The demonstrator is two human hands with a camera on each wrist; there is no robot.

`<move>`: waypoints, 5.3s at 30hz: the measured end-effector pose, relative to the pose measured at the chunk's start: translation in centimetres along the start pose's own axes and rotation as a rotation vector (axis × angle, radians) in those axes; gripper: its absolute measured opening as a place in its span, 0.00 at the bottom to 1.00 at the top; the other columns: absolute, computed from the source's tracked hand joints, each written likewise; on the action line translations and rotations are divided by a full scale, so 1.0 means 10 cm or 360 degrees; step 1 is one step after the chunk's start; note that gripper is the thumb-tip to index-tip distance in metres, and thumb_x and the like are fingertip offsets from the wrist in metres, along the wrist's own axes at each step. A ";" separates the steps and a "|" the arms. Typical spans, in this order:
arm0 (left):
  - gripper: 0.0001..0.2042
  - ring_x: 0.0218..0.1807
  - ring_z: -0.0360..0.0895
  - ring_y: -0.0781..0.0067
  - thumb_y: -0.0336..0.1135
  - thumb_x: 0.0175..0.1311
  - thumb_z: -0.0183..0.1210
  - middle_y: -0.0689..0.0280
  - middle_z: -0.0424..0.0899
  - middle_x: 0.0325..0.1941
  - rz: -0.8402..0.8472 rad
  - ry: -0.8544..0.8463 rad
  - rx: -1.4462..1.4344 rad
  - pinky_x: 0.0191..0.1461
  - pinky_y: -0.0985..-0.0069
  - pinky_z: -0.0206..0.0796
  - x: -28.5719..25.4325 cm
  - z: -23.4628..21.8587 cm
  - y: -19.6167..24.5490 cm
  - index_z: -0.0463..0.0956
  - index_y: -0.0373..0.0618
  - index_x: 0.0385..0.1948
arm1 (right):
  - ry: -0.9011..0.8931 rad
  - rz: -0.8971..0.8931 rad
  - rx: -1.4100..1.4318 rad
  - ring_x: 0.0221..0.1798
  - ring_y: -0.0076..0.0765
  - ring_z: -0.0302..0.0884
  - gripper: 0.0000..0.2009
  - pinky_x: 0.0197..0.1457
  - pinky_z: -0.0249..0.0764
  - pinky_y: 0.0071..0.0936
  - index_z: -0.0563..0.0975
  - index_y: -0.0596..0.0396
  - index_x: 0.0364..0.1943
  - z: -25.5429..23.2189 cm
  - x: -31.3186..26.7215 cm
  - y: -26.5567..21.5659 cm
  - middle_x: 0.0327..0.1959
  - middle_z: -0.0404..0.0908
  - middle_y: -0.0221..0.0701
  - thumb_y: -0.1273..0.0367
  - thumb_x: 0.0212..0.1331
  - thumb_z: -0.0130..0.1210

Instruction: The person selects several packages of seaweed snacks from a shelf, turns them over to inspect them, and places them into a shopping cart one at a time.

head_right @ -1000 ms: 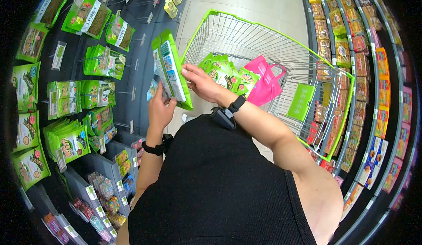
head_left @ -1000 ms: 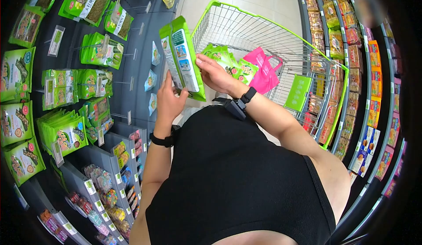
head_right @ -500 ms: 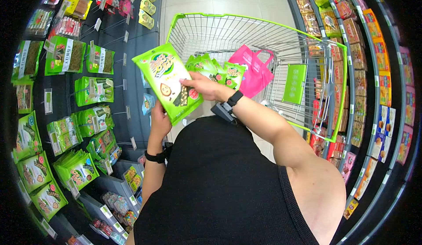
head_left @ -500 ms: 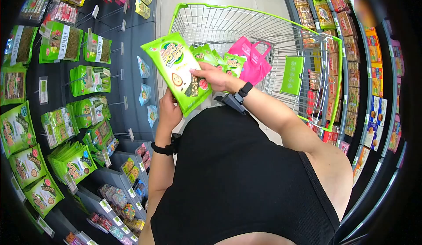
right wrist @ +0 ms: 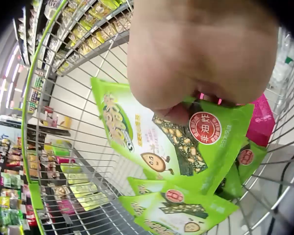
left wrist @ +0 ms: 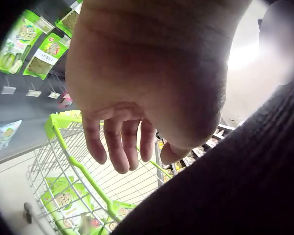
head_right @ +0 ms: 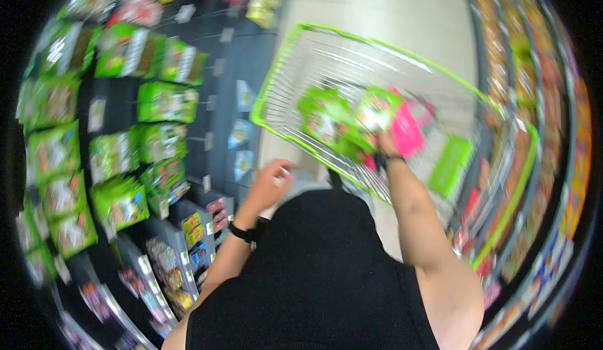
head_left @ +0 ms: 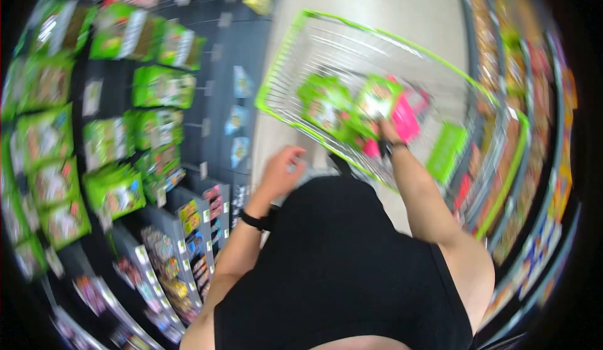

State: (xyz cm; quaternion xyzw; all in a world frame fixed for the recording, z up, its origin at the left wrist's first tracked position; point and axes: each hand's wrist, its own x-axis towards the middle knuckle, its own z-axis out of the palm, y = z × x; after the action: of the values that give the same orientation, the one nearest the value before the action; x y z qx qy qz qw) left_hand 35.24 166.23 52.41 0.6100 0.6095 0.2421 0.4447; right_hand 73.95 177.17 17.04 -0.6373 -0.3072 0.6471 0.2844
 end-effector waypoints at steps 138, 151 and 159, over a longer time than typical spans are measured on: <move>0.32 0.51 0.78 0.68 0.32 0.61 0.64 0.54 0.78 0.52 0.0343 0.0818 -0.0900 0.54 0.72 0.70 -0.95 -2.19 -0.84 0.57 0.33 0.64 | -0.1116 -0.0679 0.0592 0.58 0.28 0.77 0.17 0.61 0.74 0.29 0.69 0.58 0.60 4.32 -3.13 -2.97 0.56 0.78 0.34 0.66 0.73 0.45; 0.45 0.58 0.73 0.45 0.42 0.53 0.70 0.43 0.72 0.58 0.0429 0.0861 -0.0040 0.59 0.57 0.66 -0.92 -2.25 -0.82 0.49 0.33 0.67 | -0.1062 -0.0700 0.0636 0.51 0.23 0.76 0.12 0.57 0.72 0.25 0.71 0.58 0.52 4.52 -3.25 -2.77 0.48 0.80 0.31 0.66 0.72 0.50; 0.32 0.56 0.77 0.60 0.46 0.68 0.47 0.46 0.75 0.58 0.0458 0.0287 -0.1256 0.56 0.70 0.68 -0.77 -2.01 -0.74 0.52 0.35 0.68 | -0.0935 -0.0777 0.0030 0.57 0.29 0.70 0.30 0.58 0.72 0.27 0.61 0.56 0.64 4.50 -3.11 -2.63 0.56 0.70 0.34 0.64 0.61 0.63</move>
State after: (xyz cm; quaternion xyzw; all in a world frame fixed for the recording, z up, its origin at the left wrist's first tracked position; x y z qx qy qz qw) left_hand 13.41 162.78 57.89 0.4483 0.4154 0.5685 0.5507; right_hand 29.20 169.10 57.23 -0.3300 -0.5125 0.7181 0.3359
